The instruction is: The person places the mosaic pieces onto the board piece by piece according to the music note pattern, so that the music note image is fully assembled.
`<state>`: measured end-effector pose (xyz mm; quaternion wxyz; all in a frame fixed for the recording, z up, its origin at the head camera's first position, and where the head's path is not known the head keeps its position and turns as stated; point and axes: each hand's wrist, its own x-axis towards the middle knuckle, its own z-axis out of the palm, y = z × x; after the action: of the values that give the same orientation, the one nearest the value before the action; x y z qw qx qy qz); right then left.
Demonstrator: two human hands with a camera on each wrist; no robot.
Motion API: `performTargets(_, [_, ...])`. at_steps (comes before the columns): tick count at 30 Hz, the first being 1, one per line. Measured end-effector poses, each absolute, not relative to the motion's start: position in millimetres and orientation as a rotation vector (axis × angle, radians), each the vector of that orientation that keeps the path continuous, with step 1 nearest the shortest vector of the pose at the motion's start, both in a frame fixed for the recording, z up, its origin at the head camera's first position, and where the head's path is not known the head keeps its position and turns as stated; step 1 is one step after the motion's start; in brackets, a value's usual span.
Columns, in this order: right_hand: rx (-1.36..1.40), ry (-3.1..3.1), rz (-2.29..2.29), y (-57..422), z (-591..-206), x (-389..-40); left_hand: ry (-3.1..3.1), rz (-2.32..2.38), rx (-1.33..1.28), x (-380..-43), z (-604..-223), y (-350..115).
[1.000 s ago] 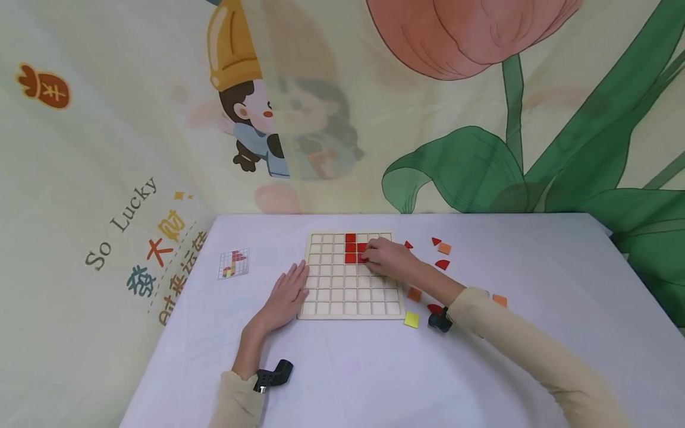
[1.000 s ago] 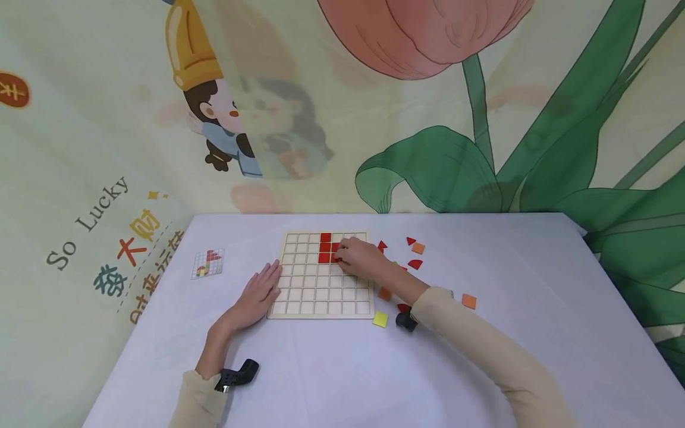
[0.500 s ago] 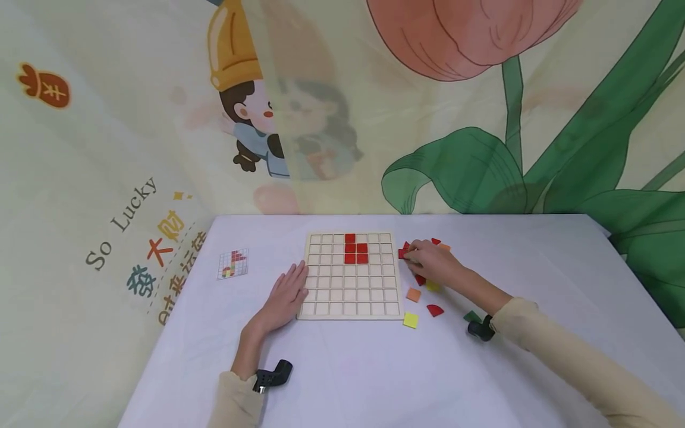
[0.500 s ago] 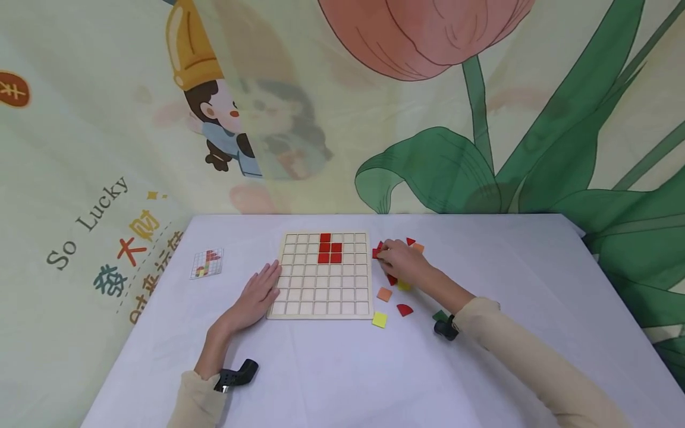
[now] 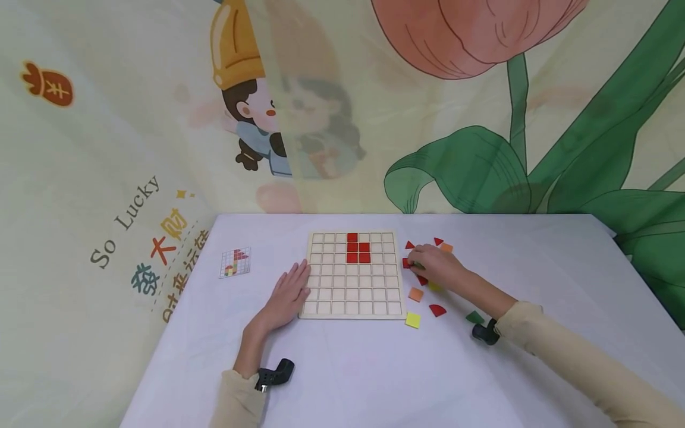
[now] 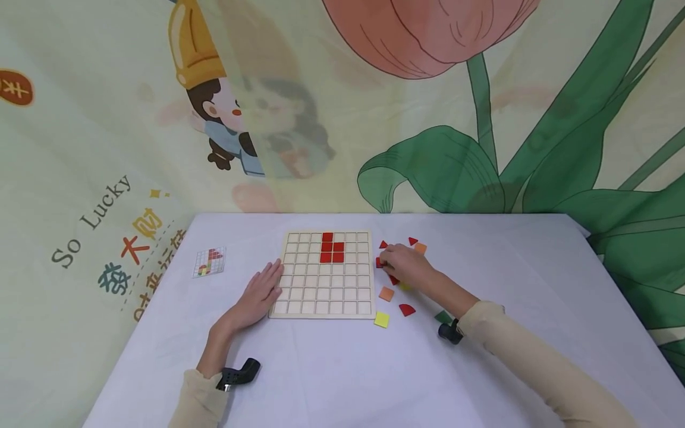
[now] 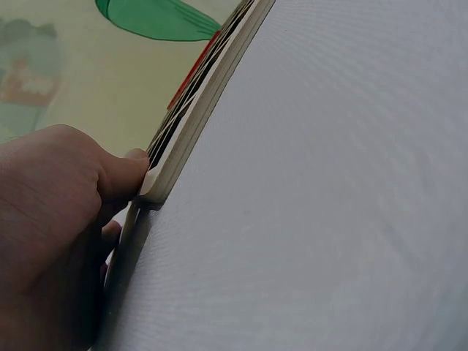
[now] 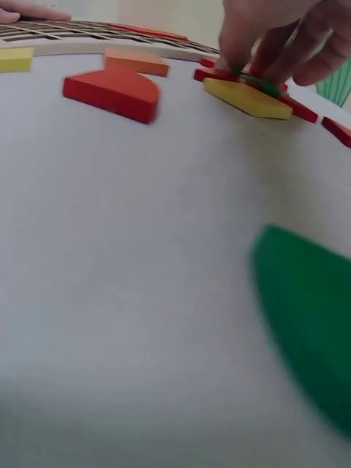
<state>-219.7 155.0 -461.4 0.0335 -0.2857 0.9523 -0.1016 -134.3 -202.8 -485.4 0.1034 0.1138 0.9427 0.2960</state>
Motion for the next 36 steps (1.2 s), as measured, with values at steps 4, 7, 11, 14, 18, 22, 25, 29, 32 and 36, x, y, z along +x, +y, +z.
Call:
performTargets(4, [-0.977, 2.978, -0.331, 156, -458, -227, 2.784, 0.885, 0.340, -134, -486, -203])
performTargets(7, [-1.026, 2.982, -0.404, 152, -455, -233, 2.790, 0.879, 0.339, -134, -486, -203])
performTargets(11, [-1.109, 2.920, -0.460, 139, -456, -239, 2.795, 0.867, 0.329, -134, -486, -204])
performTargets(14, [-1.159, 2.888, -0.445, 128, -459, -241, 2.806, 0.864, 0.333, -134, -487, -203])
performTargets(18, [-1.188, 2.880, -0.426, 114, -460, -241, 2.819, 0.856, 0.345, -134, -487, -202])
performTargets(22, [-1.211, 2.885, -0.377, 106, -459, -241, 2.817, 0.853, 0.345, -134, -487, -202])
performTargets(25, [-1.207, 2.880, -0.343, 103, -459, -242, 2.809, 0.858, 0.345, -135, -487, -202])
performTargets(29, [-1.206, 2.862, -0.337, 102, -460, -243, 2.801, 0.857, 0.343, -136, -487, -202])
performTargets(32, [-1.207, 2.852, -0.339, 101, -461, -242, 2.799, 0.847, 0.333, -135, -487, -202])
performTargets(36, [-1.203, 2.848, -0.349, 99, -462, -241, 2.799, 0.842, 0.323, -134, -485, -202])
